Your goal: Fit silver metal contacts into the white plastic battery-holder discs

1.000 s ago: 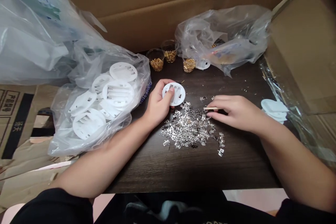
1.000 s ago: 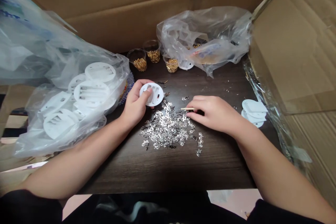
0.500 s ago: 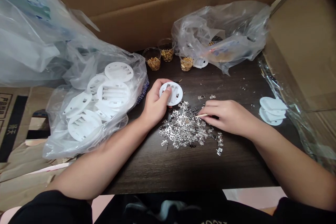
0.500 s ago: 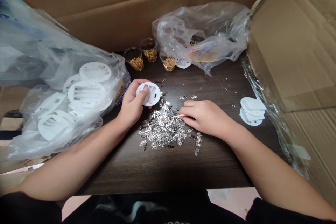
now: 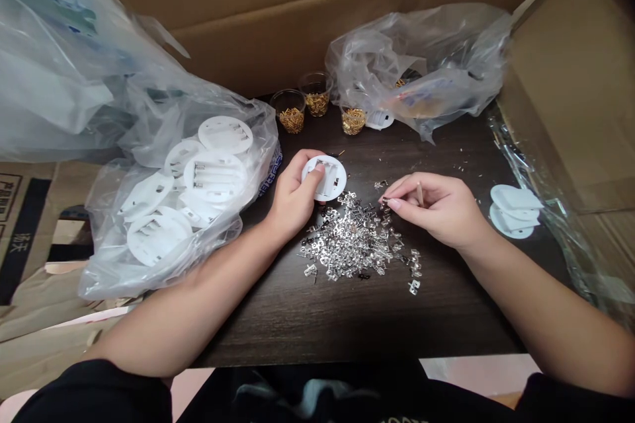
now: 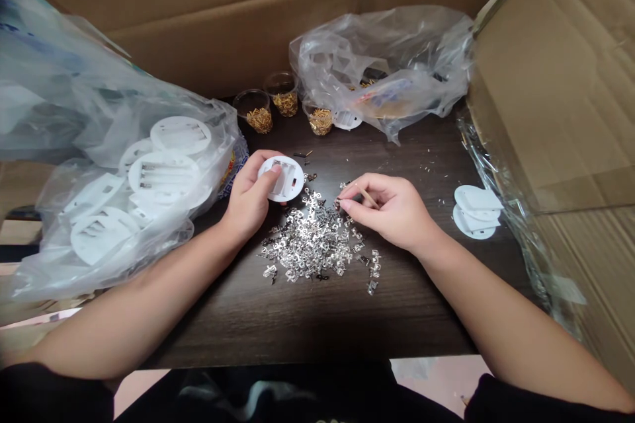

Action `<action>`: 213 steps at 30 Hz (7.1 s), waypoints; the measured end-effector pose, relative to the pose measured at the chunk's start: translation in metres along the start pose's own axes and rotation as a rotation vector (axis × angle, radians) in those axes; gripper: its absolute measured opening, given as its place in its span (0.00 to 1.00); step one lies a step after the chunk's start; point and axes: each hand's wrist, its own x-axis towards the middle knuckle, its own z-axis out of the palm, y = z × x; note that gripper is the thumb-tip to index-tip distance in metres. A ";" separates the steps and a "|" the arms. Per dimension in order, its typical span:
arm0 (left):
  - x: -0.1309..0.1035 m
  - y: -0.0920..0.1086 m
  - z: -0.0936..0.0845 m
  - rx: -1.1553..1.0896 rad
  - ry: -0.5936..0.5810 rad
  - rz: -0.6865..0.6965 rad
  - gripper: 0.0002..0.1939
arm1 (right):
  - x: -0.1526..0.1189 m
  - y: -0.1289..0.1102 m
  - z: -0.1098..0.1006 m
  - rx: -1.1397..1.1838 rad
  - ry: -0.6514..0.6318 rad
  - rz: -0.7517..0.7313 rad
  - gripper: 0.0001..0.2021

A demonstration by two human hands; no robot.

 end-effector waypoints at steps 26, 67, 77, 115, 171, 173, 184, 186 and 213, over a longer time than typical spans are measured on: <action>-0.010 0.001 -0.001 -0.169 -0.073 0.028 0.32 | 0.060 -0.039 0.042 -0.392 -0.081 -0.618 0.08; -0.010 0.002 0.001 -0.081 -0.080 0.134 0.28 | 0.048 -0.041 0.051 -0.724 0.017 -0.577 0.09; -0.011 0.002 0.001 -0.099 -0.111 0.093 0.27 | 0.047 -0.042 0.044 -0.642 0.065 -0.590 0.13; -0.013 0.001 0.002 -0.067 -0.098 0.104 0.26 | 0.048 -0.039 0.049 -0.581 0.052 -0.457 0.03; -0.001 -0.007 0.004 -0.118 -0.019 0.066 0.12 | 0.099 -0.046 0.102 0.499 -0.023 -0.185 0.39; 0.000 -0.007 0.004 -0.106 -0.008 0.086 0.12 | 0.099 -0.048 0.097 0.588 -0.066 -0.195 0.39; 0.000 -0.006 0.004 -0.080 -0.021 0.070 0.13 | 0.102 -0.061 0.093 0.632 -0.038 -0.090 0.40; 0.000 -0.007 0.004 -0.081 -0.017 0.061 0.13 | 0.102 -0.061 0.099 0.623 -0.005 -0.073 0.40; -0.017 0.005 0.003 0.037 0.051 0.354 0.15 | 0.074 -0.076 0.028 -0.414 -0.117 -0.299 0.11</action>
